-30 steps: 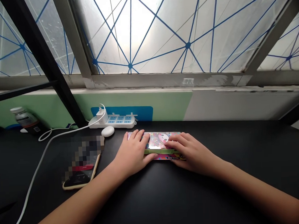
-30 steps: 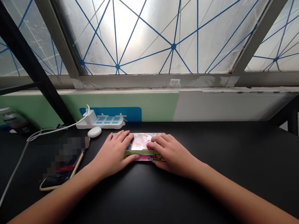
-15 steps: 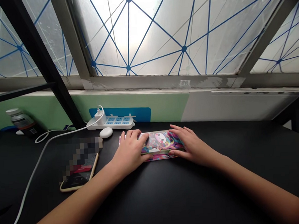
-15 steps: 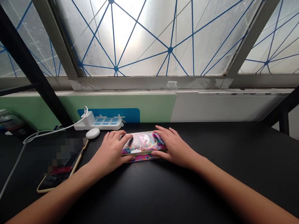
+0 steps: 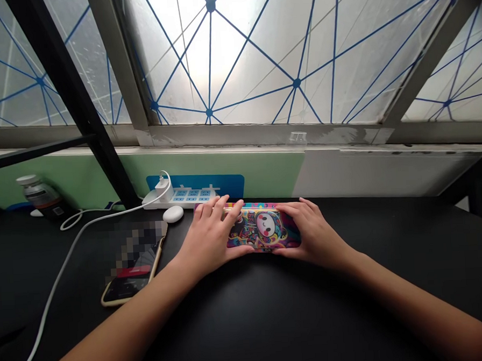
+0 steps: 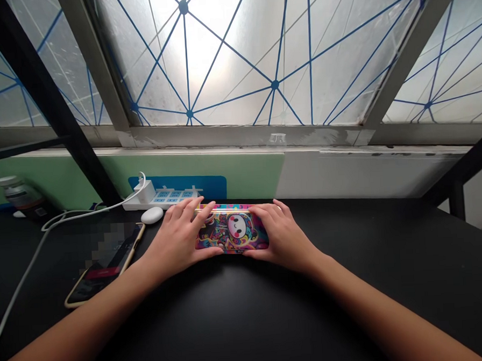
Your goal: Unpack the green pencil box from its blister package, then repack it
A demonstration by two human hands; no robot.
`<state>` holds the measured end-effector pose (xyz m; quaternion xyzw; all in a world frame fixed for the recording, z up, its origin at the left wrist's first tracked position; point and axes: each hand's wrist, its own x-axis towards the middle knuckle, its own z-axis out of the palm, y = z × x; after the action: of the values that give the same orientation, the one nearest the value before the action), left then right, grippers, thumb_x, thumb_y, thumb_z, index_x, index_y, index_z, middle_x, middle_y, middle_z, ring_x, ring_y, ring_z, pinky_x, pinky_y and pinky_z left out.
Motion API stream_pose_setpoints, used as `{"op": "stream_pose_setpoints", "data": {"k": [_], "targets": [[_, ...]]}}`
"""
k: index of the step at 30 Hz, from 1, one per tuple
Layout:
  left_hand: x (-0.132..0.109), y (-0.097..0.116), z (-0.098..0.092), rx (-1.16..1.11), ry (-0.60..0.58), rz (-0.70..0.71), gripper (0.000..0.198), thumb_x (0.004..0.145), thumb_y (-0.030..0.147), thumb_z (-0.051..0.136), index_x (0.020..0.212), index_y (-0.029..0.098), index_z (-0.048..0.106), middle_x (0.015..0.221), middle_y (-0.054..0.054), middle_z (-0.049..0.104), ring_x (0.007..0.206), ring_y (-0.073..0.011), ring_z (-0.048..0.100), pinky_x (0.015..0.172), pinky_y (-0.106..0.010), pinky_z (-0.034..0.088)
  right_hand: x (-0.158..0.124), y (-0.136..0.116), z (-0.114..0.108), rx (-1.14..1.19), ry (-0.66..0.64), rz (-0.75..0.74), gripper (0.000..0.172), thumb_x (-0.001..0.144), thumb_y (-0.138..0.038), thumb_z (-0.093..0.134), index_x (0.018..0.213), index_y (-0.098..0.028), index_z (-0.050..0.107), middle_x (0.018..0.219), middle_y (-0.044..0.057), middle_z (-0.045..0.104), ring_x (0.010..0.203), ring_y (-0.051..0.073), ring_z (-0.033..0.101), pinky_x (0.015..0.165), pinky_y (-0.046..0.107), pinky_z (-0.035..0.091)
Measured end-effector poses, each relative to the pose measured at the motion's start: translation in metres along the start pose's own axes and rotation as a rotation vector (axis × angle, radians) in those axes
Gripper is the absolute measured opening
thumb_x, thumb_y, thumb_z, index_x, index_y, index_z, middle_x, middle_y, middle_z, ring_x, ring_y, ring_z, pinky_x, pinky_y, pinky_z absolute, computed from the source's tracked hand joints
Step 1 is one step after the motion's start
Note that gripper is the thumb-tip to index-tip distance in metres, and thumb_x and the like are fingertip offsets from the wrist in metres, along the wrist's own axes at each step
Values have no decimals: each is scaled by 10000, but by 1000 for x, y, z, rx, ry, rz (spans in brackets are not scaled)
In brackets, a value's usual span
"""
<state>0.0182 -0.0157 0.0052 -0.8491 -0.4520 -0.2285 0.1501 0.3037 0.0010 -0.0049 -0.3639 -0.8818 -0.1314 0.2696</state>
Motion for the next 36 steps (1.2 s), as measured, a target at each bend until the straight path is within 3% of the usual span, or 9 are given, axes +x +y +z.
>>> {"op": "stream_pose_setpoints", "data": {"k": [6,10,14,19,23,26,36], "targets": [[3,-2,-9,24,10,-18,747,813,653,690,1369,178,541,1409,-180,563,1320,-385,461,1135,-610,228,0,1,-3,-32,61,-70,894,699,-629,790,1355,-176,384,1305,223,597,1285,386,532,1131,628,292],[3,1,-11,26,58,1,746,736,645,768,1279,164,595,1337,-180,582,1252,-384,488,1131,-602,257,2,-2,-7,10,92,-66,760,733,-641,762,1266,-211,430,1383,224,564,1341,379,498,1134,621,294],[3,4,-15,21,92,41,772,710,617,803,1293,163,581,1284,-176,579,1189,-374,502,1032,-530,393,4,-8,-12,32,184,8,566,818,-505,749,1208,-212,462,1234,185,657,1165,328,629,1058,568,404],[1,8,-19,91,104,76,703,780,508,797,1342,171,542,1209,-149,607,1110,-358,536,956,-493,417,4,-17,-17,-30,228,-7,494,844,-444,744,1199,-204,498,1094,140,682,1009,311,655,874,480,487],[1,13,-16,109,44,140,435,901,301,708,1288,187,546,1133,-97,657,1011,-295,596,825,-410,448,3,-19,-14,-55,181,-91,378,914,-349,678,1206,-179,508,1047,129,684,912,268,653,778,405,511],[1,14,-13,88,8,156,316,919,265,676,1202,179,564,1124,-88,683,978,-276,634,810,-402,454,3,-19,-11,-77,148,-128,360,925,-326,661,1219,-174,518,1052,127,686,889,262,646,754,396,520],[-2,22,-12,71,-139,146,273,895,310,713,1106,194,585,1167,-88,704,1011,-299,667,854,-436,483,1,-26,-2,-16,31,-163,182,957,-241,575,1129,-182,585,1078,112,734,992,274,694,872,425,549]]}}
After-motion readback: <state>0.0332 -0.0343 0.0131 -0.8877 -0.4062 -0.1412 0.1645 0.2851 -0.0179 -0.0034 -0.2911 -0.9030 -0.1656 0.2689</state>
